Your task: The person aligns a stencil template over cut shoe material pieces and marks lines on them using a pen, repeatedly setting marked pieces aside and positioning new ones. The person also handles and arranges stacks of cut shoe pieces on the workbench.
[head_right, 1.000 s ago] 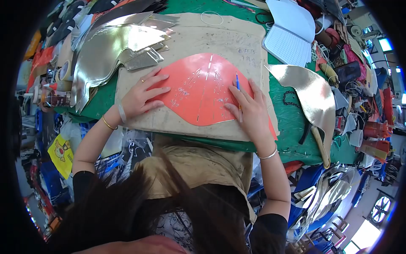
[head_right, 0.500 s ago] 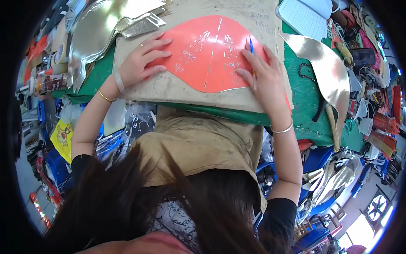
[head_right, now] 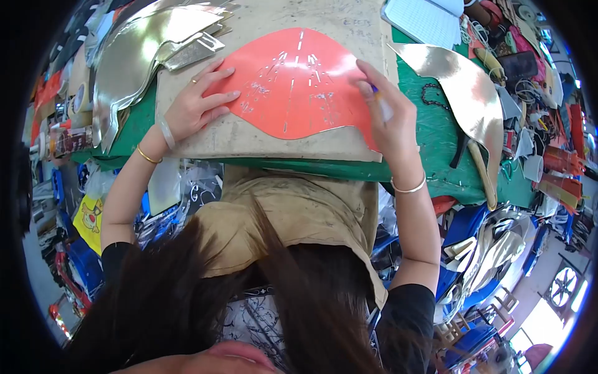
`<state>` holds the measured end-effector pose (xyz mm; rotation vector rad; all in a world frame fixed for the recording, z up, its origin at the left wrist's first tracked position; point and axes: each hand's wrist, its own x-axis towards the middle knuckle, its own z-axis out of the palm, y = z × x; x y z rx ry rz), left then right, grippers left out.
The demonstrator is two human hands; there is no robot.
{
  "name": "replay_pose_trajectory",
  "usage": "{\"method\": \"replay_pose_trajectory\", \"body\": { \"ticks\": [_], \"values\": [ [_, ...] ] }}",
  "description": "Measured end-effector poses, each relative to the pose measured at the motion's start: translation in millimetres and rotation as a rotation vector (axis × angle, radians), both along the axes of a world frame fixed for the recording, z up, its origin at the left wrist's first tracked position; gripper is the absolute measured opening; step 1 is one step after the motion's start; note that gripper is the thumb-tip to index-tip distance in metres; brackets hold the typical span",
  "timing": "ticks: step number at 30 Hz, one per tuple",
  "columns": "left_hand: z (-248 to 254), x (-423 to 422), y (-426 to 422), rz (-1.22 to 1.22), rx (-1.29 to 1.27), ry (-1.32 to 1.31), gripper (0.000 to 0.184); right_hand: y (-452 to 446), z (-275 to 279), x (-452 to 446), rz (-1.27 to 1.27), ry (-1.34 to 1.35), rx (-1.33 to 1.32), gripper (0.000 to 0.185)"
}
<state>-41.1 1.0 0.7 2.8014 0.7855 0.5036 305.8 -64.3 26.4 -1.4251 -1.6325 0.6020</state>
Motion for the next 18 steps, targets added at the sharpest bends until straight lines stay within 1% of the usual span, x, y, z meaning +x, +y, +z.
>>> {"method": "replay_pose_trajectory", "body": {
  "ticks": [1, 4, 5, 8, 9, 12, 18],
  "values": [
    [-0.3, 0.2, -0.4, 0.001, 0.002, 0.000, 0.033, 0.4, -4.4, 2.1, 0.033, 0.103, 0.018, 0.024],
    [-1.1, 0.4, -1.3, 0.003, -0.001, -0.004, 0.032, -1.1, -5.4, 2.8, 0.096, -0.005, -0.089, 0.020],
    [-1.5, 0.5, -1.1, 0.003, -0.006, -0.011, 0.032, 2.4, -8.5, -2.0, 0.136, -0.033, 0.018, 0.019],
    [-2.3, 0.4, -0.4, 0.010, -0.004, -0.002, 0.031, 4.6, 0.2, -14.0, 0.123, -0.218, -0.007, 0.018],
    [-2.2, 0.2, -0.7, 0.013, 0.000, 0.007, 0.031, 5.6, 3.0, -15.5, 0.130, -0.207, -0.035, 0.018],
    [-1.1, 0.5, -1.0, 0.012, 0.003, 0.015, 0.031, 7.6, 5.1, -16.2, 0.171, -0.334, 0.053, 0.018],
    [0.5, 0.8, -2.0, 0.027, -0.019, 0.021, 0.031, 8.6, 3.8, -16.8, 0.169, -0.331, 0.069, 0.016]
  ]
}}
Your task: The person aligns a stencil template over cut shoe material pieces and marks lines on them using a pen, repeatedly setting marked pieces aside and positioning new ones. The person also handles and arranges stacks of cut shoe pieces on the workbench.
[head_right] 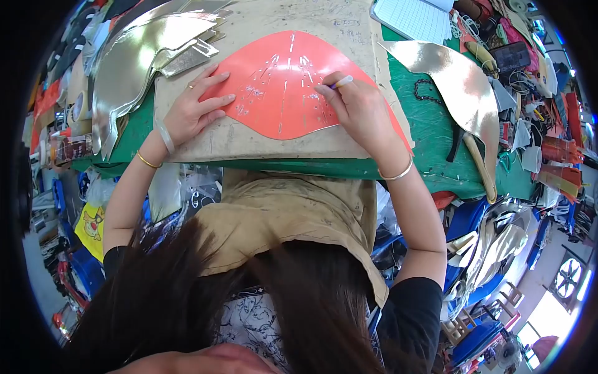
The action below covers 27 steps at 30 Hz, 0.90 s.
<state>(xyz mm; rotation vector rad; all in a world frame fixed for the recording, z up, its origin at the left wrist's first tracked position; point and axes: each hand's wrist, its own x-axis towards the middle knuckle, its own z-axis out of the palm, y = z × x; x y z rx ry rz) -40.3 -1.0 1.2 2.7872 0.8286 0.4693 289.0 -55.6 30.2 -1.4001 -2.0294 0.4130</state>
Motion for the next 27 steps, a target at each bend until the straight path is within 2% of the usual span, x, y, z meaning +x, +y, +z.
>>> {"method": "replay_pose_trajectory", "body": {
  "ticks": [3, 6, 9, 12, 21, 24, 27],
  "values": [
    [0.1, 0.6, -0.4, 0.002, 0.014, 0.005, 0.031, 0.2, -1.2, -0.5, 0.019, -0.031, 0.039, 0.015],
    [-0.7, 0.2, -0.2, -0.002, 0.021, -0.001, 0.031, 0.6, -2.7, -4.4, 0.008, 0.058, 0.020, 0.014],
    [-1.0, 0.5, 0.3, -0.002, 0.022, -0.005, 0.031, 1.9, -8.8, -10.1, 0.130, 0.036, 0.114, 0.015],
    [-0.6, 0.5, -0.8, -0.004, -0.025, -0.016, 0.032, 3.3, -7.2, -9.7, 0.079, 0.074, 0.016, 0.016],
    [-1.8, -0.3, -0.1, -0.009, -0.012, -0.022, 0.031, 10.0, -1.2, -16.7, 0.093, 0.050, 0.039, 0.016],
    [-2.5, -0.8, -0.3, -0.009, 0.001, -0.016, 0.031, 18.4, -5.7, -42.8, 0.192, 0.193, 0.087, 0.015],
    [-3.6, -0.9, 0.3, -0.023, 0.025, -0.033, 0.031, 27.0, -13.5, -62.7, 0.304, 0.123, 0.055, 0.015]
  ]
}}
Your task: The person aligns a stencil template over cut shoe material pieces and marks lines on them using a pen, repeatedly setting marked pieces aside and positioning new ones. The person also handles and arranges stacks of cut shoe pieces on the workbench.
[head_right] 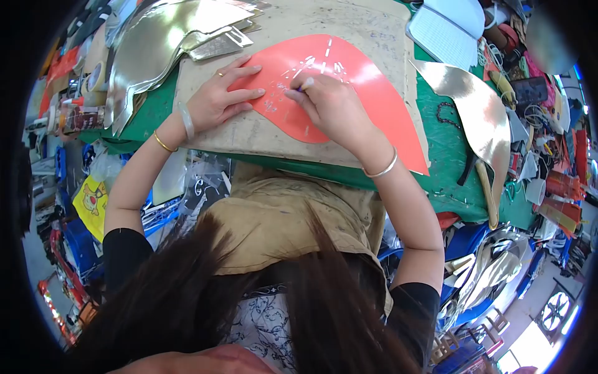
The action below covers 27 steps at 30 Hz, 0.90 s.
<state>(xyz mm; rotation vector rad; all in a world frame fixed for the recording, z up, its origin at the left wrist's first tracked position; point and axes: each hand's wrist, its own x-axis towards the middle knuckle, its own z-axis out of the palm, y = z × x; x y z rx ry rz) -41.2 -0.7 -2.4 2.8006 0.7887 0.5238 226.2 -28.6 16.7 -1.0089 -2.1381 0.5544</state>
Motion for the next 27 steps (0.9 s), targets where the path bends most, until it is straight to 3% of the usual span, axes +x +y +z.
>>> {"method": "replay_pose_trajectory", "body": {
  "ticks": [6, 9, 27],
  "values": [
    [-1.7, -0.4, -0.3, 0.009, -0.004, 0.000, 0.032, 1.3, 9.7, -5.1, -0.070, -0.056, -0.112, 0.015],
    [-1.6, -0.5, 0.7, -0.004, -0.001, -0.013, 0.033, 5.7, -3.2, -9.9, -0.006, -0.003, 0.012, 0.015],
    [-4.2, -1.3, -0.1, 0.003, 0.018, -0.005, 0.032, 16.9, -2.4, -22.8, 0.027, -0.068, -0.019, 0.013]
  ]
}}
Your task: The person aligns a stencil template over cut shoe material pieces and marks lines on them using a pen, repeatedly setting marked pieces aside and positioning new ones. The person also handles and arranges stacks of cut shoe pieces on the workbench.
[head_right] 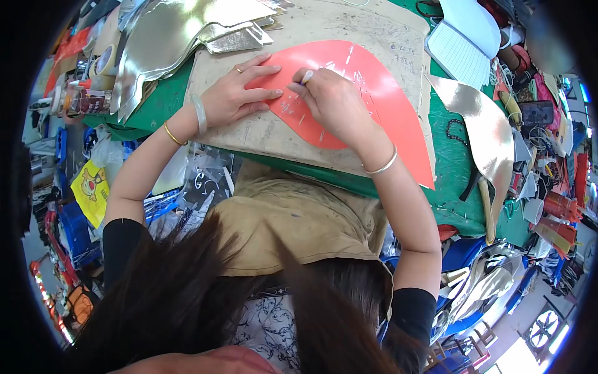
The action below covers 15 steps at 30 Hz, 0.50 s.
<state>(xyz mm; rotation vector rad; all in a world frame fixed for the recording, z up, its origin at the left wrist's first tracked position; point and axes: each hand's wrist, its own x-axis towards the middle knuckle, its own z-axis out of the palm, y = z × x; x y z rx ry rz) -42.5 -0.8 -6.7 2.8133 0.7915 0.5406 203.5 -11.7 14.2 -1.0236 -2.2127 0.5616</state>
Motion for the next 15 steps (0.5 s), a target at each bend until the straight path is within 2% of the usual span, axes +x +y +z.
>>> {"method": "replay_pose_trajectory", "body": {
  "ticks": [6, 9, 12, 15],
  "values": [
    [1.9, 0.8, -0.7, 0.009, -0.011, 0.007, 0.032, 2.6, 2.8, -0.8, -0.020, -0.048, -0.036, 0.013],
    [1.3, 0.4, -1.0, 0.010, -0.009, 0.010, 0.032, 1.5, -0.8, -2.4, 0.009, 0.006, 0.054, 0.013],
    [1.0, 0.6, -0.5, 0.003, -0.008, 0.013, 0.034, 0.8, 1.7, 0.2, -0.001, -0.026, -0.015, 0.011],
    [4.2, -0.1, -1.6, 0.011, -0.043, 0.000, 0.040, -2.4, 0.7, 18.3, -0.133, 0.170, 0.002, 0.013]
  ]
}}
